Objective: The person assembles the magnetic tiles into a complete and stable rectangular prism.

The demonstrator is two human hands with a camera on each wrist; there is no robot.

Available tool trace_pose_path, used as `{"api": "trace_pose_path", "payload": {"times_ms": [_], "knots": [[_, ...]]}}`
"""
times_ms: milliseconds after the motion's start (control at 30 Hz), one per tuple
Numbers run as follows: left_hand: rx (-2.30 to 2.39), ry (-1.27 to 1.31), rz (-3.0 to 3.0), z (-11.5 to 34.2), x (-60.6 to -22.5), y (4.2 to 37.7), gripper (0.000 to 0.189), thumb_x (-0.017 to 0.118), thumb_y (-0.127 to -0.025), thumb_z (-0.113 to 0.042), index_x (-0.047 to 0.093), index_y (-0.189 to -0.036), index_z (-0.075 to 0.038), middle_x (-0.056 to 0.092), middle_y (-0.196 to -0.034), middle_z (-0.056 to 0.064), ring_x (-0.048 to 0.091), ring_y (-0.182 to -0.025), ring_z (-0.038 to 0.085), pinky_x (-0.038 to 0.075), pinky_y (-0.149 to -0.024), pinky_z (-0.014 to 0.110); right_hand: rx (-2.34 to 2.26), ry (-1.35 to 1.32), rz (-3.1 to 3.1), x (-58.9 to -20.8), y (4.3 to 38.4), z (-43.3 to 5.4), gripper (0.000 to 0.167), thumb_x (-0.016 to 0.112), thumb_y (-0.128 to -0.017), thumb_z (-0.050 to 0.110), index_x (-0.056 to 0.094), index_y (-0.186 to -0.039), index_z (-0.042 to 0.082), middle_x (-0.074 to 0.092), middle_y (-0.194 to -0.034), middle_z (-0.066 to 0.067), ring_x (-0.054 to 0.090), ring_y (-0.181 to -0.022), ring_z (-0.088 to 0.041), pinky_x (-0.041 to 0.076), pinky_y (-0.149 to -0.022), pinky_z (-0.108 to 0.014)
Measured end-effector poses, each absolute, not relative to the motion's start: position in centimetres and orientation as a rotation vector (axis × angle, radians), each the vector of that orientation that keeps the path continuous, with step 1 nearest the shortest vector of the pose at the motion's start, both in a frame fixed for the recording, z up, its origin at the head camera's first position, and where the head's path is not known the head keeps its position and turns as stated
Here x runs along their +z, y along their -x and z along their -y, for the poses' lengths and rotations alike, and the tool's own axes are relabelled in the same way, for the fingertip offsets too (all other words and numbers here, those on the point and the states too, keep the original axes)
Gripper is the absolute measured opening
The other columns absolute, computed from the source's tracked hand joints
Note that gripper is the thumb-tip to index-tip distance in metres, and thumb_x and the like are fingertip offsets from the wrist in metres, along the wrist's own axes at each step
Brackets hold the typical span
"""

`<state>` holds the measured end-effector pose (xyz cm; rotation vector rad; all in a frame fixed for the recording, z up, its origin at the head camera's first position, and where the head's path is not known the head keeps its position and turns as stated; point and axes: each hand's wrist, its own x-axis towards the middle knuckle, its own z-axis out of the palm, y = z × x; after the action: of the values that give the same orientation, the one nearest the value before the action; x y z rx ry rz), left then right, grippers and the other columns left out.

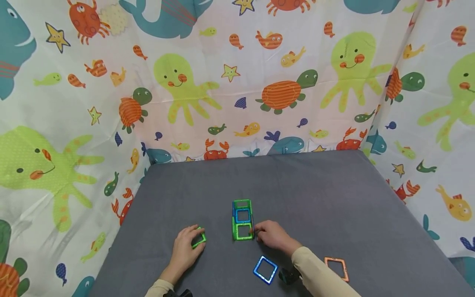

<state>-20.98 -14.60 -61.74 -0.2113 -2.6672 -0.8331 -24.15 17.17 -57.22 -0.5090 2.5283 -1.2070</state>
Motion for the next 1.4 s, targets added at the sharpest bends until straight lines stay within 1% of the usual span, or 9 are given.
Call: {"api": "trace_pose_path", "payload": {"times_ms": [133,300,400,533,700,900,967,1167,1400], "knots": [[-0.767,0.248,2.696,14.3,-61.4,21.4,0.037,0.082,-0.08,-0.013,0.077,-0.116,-0.015,0.07,-0.125,0.015,0.061,-0.119,0.04,0.048,-0.09,0.059,-1.147,0.592,-2.525,-57.0,24.4,-17.4,0.03,0.059,-0.089,-0.003,0.077,-0.112,0.005,0.069,-0.09,-0.005,0.051,-0.062,-0.008,0.04,-0.055,-0.023],[-0.714,0.272,2.718,13.5,-61.0,22.5,0.036,0.083,-0.079,-0.015,0.077,-0.114,-0.017,0.073,-0.117,0.008,0.063,-0.106,0.032,0.048,-0.084,0.051,-1.001,0.68,-2.593,-56.9,24.7,-17.2,0.034,0.061,-0.086,0.0,0.077,-0.115,0.009,0.074,-0.103,-0.007,0.052,-0.079,-0.013,0.04,-0.067,-0.027],[-0.726,0.278,2.734,12.8,-60.6,23.5,0.038,0.083,-0.079,-0.016,0.075,-0.117,-0.016,0.073,-0.117,0.008,0.063,-0.104,0.031,0.048,-0.084,0.051,-0.953,0.699,-2.6,-56.8,24.9,-16.9,0.037,0.06,-0.085,0.002,0.077,-0.117,0.01,0.074,-0.109,-0.009,0.052,-0.083,-0.017,0.04,-0.07,-0.03],[-0.814,0.265,2.761,11.1,-59.5,25.2,0.042,0.08,-0.084,-0.016,0.071,-0.125,-0.016,0.072,-0.124,0.01,0.063,-0.11,0.035,0.049,-0.091,0.056,-0.916,0.674,-2.587,-56.7,24.9,-17.0,0.037,0.058,-0.089,0.004,0.076,-0.12,0.014,0.07,-0.095,-0.005,0.05,-0.078,-0.017,0.037,-0.066,-0.03],[-0.927,0.285,2.757,9.0,-56.7,27.9,0.049,0.076,-0.09,-0.016,0.064,-0.137,-0.015,0.068,-0.132,0.012,0.061,-0.118,0.037,0.048,-0.097,0.058,-0.89,0.645,-2.612,-57.2,24.7,-16.9,0.04,0.059,-0.088,0.006,0.076,-0.123,0.016,0.051,-0.074,0.004,0.044,-0.067,-0.014,0.031,-0.058,-0.027],[-1.006,0.501,2.793,6.7,-53.8,30.6,0.061,0.078,-0.09,-0.021,0.056,-0.146,-0.02,0.067,-0.135,0.009,0.06,-0.121,0.034,0.045,-0.104,0.058,-0.879,0.594,-2.633,-57.1,24.4,-16.7,0.041,0.061,-0.085,0.006,0.076,-0.123,0.016,0.04,-0.066,0.009,0.039,-0.062,-0.011,0.029,-0.058,-0.025],[-0.975,0.607,2.82,6.1,-53.3,30.9,0.066,0.079,-0.088,-0.022,0.053,-0.149,-0.019,0.069,-0.133,0.009,0.062,-0.12,0.033,0.047,-0.103,0.056,-0.883,0.583,-2.631,-57.2,24.4,-16.6,0.041,0.062,-0.085,0.006,0.075,-0.123,0.017,0.04,-0.065,0.009,0.037,-0.06,-0.01,0.029,-0.056,-0.025],[-0.883,0.84,2.902,4.7,-52.6,31.1,0.076,0.078,-0.087,-0.022,0.044,-0.155,-0.019,0.068,-0.134,0.008,0.064,-0.106,0.026,0.053,-0.083,0.041,-0.939,0.578,-2.622,-57.4,24.0,-16.3,0.044,0.061,-0.082,0.006,0.075,-0.123,0.014,0.035,-0.057,0.01,0.03,-0.051,-0.008,0.025,-0.05,-0.025],[-0.856,0.95,2.905,3.6,-52.6,31.2,0.078,0.075,-0.086,-0.017,0.042,-0.157,-0.02,0.069,-0.133,0.007,0.067,-0.112,0.029,0.055,-0.087,0.041,-0.931,0.532,-2.645,-57.6,23.8,-16.6,0.047,0.061,-0.08,0.007,0.075,-0.123,0.019,0.034,-0.055,0.011,0.026,-0.049,-0.008,0.02,-0.049,-0.026]]}}
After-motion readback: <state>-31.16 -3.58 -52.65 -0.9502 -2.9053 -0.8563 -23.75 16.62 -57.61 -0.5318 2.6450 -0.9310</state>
